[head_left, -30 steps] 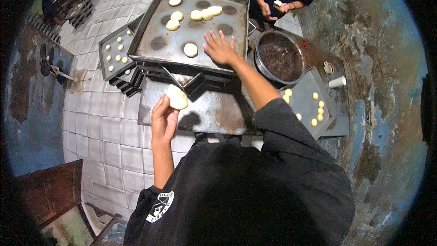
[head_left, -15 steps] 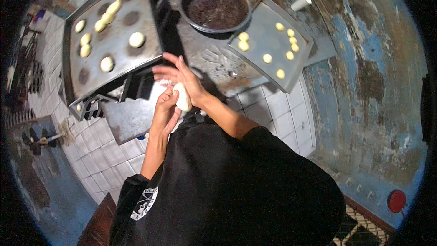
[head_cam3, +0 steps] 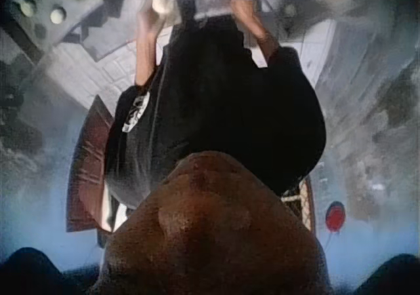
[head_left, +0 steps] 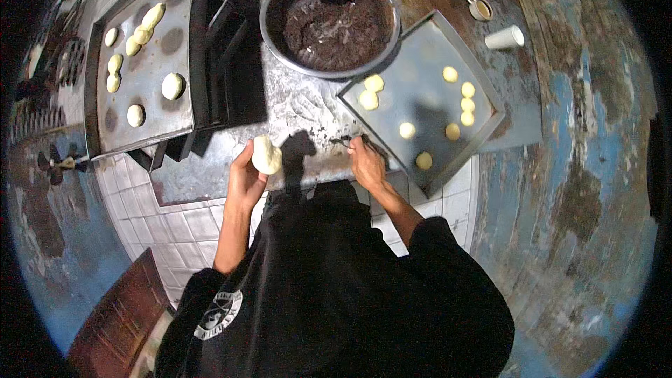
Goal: The person prepares buns by flattening dough by hand, adding a dark filling from a bowl with a spoon, sealing the dough around the filling, and placing the shaped buns onto metal trays.
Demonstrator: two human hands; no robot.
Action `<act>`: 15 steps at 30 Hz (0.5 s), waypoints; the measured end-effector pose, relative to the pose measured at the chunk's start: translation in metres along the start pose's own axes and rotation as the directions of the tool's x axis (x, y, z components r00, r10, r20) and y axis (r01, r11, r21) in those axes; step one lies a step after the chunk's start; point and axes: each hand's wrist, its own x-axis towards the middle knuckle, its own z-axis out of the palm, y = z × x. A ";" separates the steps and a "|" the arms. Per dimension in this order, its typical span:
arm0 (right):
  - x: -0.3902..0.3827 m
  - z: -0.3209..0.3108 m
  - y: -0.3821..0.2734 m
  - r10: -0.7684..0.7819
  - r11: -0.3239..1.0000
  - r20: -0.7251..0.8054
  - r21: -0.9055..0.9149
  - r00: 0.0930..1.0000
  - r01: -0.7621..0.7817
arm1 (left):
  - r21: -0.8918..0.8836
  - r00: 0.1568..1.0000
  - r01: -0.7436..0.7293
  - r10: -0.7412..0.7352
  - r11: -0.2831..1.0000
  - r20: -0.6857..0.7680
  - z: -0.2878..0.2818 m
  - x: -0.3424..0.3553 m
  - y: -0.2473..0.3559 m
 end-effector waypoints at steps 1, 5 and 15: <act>0.021 -0.024 -0.002 0.034 0.990 0.043 0.135 0.999 -0.039 | -0.026 0.997 -0.048 0.047 0.999 -0.055 0.001 -0.002 -0.004; 0.149 -0.128 -0.018 -0.120 0.986 -0.020 0.117 0.993 0.122 | -0.135 0.979 -0.182 0.166 0.974 -0.120 -0.003 -0.010 -0.024; 0.304 -0.036 0.011 -0.192 0.959 0.216 -0.164 0.957 0.230 | -0.262 0.935 -0.314 0.249 0.913 -0.252 0.001 -0.034 -0.053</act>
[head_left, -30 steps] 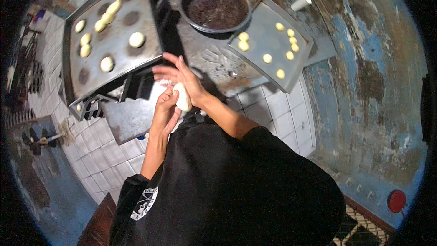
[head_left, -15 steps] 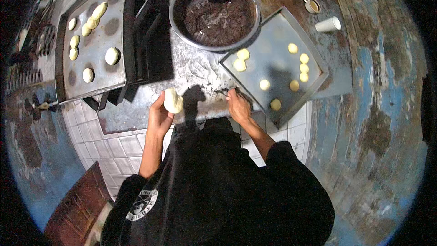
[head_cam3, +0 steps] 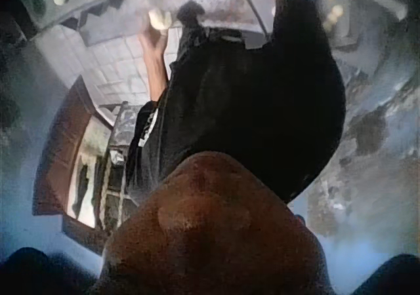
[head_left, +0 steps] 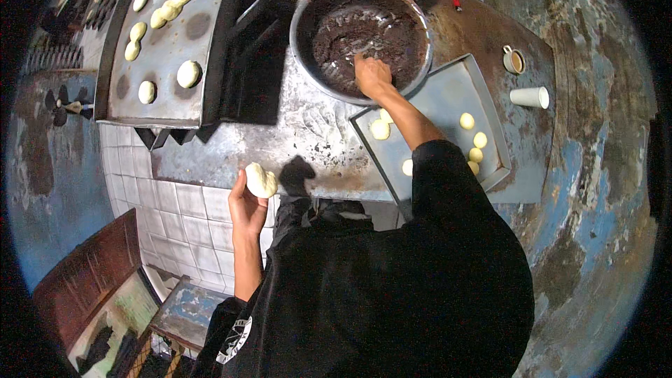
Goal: The person prepares buns by flattening dough by hand, adding a dark filling from a bowl with a spoon, sealing the dough around the filling, and placing the shaped buns onto metal trays.
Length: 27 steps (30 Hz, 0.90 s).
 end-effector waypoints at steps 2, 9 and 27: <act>0.004 0.008 -0.003 0.003 0.997 0.065 0.074 0.998 -0.008 | -0.003 1.000 -0.014 0.014 1.000 -0.025 -0.005 -0.002 -0.002; 0.000 -0.016 0.012 -0.183 0.463 0.569 0.769 0.802 -0.440 | -0.010 0.993 -0.020 0.021 1.000 0.117 0.029 0.020 -0.009; -0.263 -0.001 -0.067 -0.184 -0.468 0.224 0.836 0.957 -0.285 | -0.151 0.907 0.185 -0.109 0.971 0.406 0.111 0.032 -0.043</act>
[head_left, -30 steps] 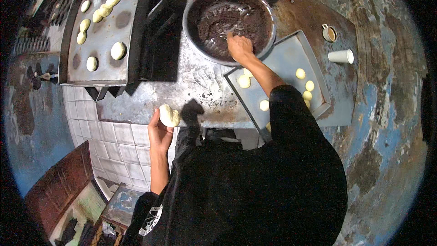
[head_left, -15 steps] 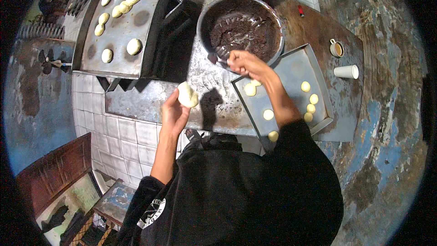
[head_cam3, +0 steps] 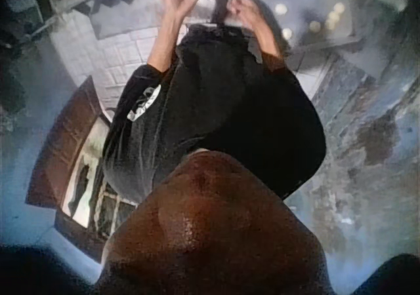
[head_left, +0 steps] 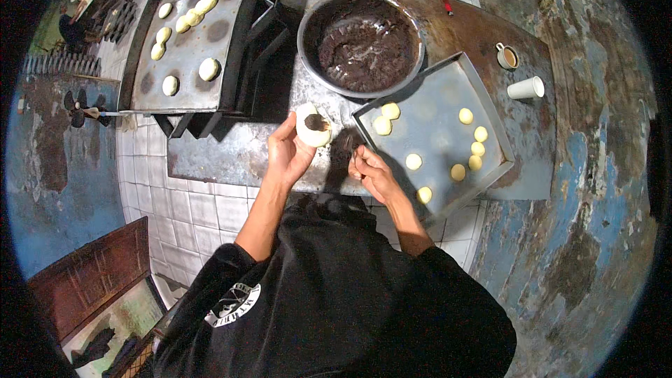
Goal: The person prepares buns by flattening dough by hand, adding a dark filling from a bowl with a spoon, sealing the dough around the filling, and placing the shaped buns onto metal trays.
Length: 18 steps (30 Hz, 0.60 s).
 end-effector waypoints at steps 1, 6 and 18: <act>0.000 0.006 -0.003 -0.030 0.995 -0.008 0.090 1.000 0.031 | 0.018 0.999 0.039 -0.039 0.999 0.032 0.000 0.000 0.003; -0.002 -0.042 0.056 -0.170 0.666 -0.413 -0.718 0.895 -0.204 | 0.095 0.978 0.149 -0.161 0.984 0.134 0.024 -0.013 0.001; 0.030 0.123 -0.013 -0.195 0.868 -0.043 -0.473 0.980 0.152 | 0.912 0.979 0.026 -0.196 0.408 0.060 -0.019 -0.032 0.061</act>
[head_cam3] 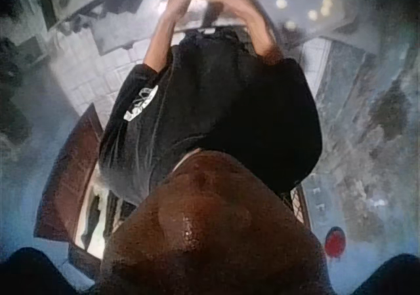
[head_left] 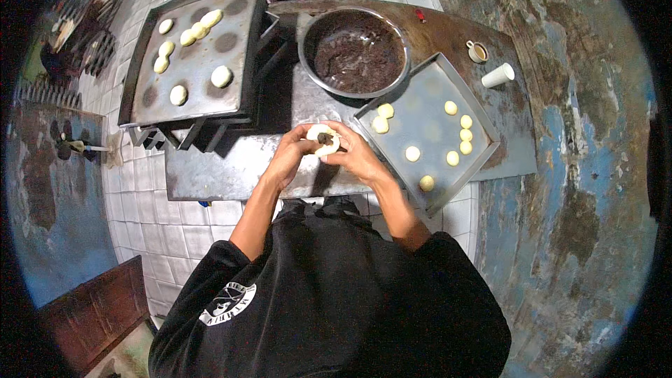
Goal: The person prepares buns by flattening dough by hand, adding a dark filling from a bowl with a spoon, sealing the dough around the filling, and placing the shaped buns onto metal trays.
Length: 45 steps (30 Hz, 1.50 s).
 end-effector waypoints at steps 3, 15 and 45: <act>-0.006 0.040 -0.020 -0.190 0.935 -0.104 -0.322 0.976 0.147 | 0.016 0.993 -0.106 0.105 0.994 0.052 -0.021 -0.028 0.016; 0.009 0.154 -0.042 -0.632 0.550 -0.090 -0.751 0.770 0.364 | -0.529 0.890 -0.453 0.324 0.717 -0.322 -0.055 -0.086 0.044; -0.082 0.111 -0.078 -0.540 0.792 -0.207 -0.453 0.816 0.409 | -0.572 0.871 -0.486 0.310 0.661 -0.383 0.063 -0.127 0.014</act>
